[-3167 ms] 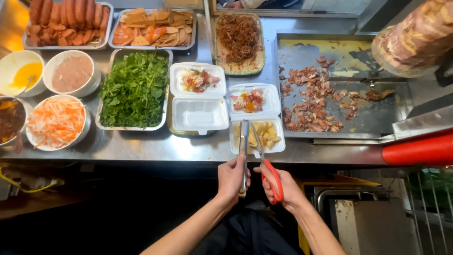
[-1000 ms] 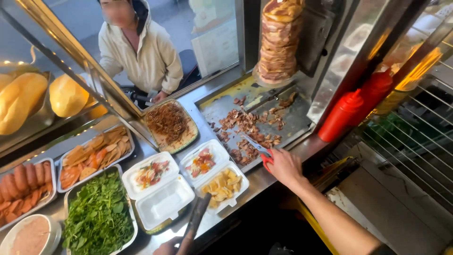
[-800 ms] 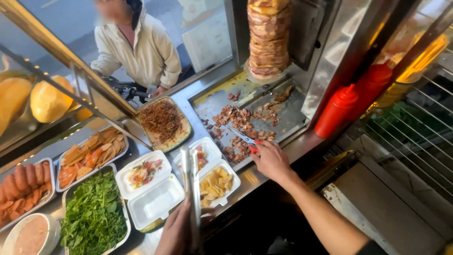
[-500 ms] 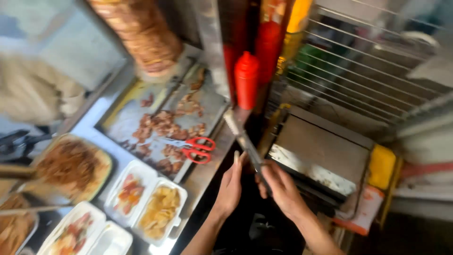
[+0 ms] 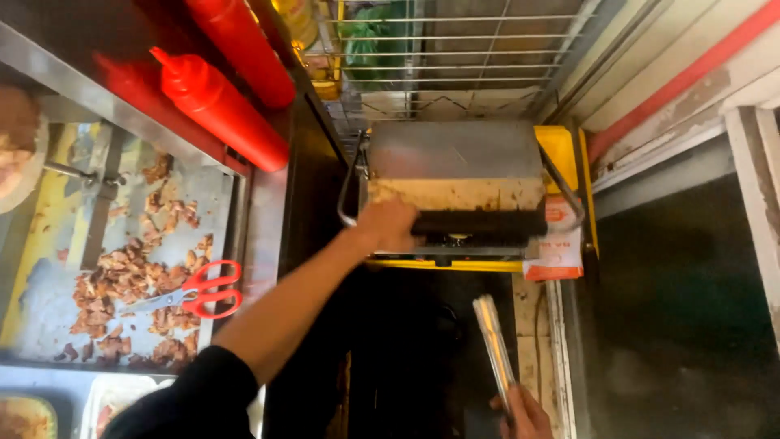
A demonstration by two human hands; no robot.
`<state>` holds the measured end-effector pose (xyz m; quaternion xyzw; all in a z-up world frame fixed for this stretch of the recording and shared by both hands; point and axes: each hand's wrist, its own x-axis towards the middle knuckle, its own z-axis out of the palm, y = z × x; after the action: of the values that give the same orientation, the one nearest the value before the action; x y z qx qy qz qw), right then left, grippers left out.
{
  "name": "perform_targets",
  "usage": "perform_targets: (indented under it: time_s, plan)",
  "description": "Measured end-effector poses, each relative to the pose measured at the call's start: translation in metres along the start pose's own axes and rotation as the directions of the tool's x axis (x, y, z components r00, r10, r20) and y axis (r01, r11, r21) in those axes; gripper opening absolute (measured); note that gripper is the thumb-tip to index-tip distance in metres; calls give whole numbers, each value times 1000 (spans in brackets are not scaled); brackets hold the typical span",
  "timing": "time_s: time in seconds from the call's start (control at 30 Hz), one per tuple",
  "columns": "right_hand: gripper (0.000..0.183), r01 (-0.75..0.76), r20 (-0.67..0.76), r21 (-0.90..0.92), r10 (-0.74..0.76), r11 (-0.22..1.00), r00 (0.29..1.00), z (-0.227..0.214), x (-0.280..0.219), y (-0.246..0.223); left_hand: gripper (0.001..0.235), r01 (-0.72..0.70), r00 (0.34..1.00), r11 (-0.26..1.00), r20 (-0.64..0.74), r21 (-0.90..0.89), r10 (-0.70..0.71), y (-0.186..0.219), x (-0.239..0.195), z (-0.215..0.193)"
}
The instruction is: Preparing a kebab sandwich by toasting bread, adding ingredients, and applying sauce.
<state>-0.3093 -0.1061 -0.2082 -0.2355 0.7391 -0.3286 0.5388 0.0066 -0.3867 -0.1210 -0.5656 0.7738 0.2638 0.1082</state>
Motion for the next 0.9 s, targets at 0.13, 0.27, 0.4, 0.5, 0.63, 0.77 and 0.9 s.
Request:
perform_targets:
  time_s: [0.13, 0.27, 0.4, 0.5, 0.63, 0.77, 0.9]
  plan:
    - [41, 45, -54, -85, -50, 995, 997, 62, 75, -19, 17, 134, 985, 991, -102, -28, -136, 7, 3, -112]
    - [41, 252, -151, -224, -289, 941, 945, 105, 130, -47, 9, 150, 966, 986, -203, -70, -161, -4, 15, -152]
    - [45, 231, -165, -214, -268, 949, 949, 114, 135, -58, 16, 158, 950, 987, -268, -36, -162, -9, 23, -165]
    - [56, 230, -205, -251, -284, 940, 936, 104, 130, -40, 13, 129, 953, 990, -268, -54, -139, -8, 26, -164]
    - [47, 61, -127, 150, -42, 987, 991, 91, 117, 35, 14, 128, 964, 991, -229, -33, -132, -6, 22, -169]
    - [44, 23, 66, 395, -53, 918, 996, 107, 129, 49, 12, 159, 963, 987, -216, -34, -163, -6, 24, -163]
    - [47, 51, 75, 392, -87, 919, 993, 85, 115, 24, 11, 137, 975, 984, -158, -115, -154, 3, 11, -158]
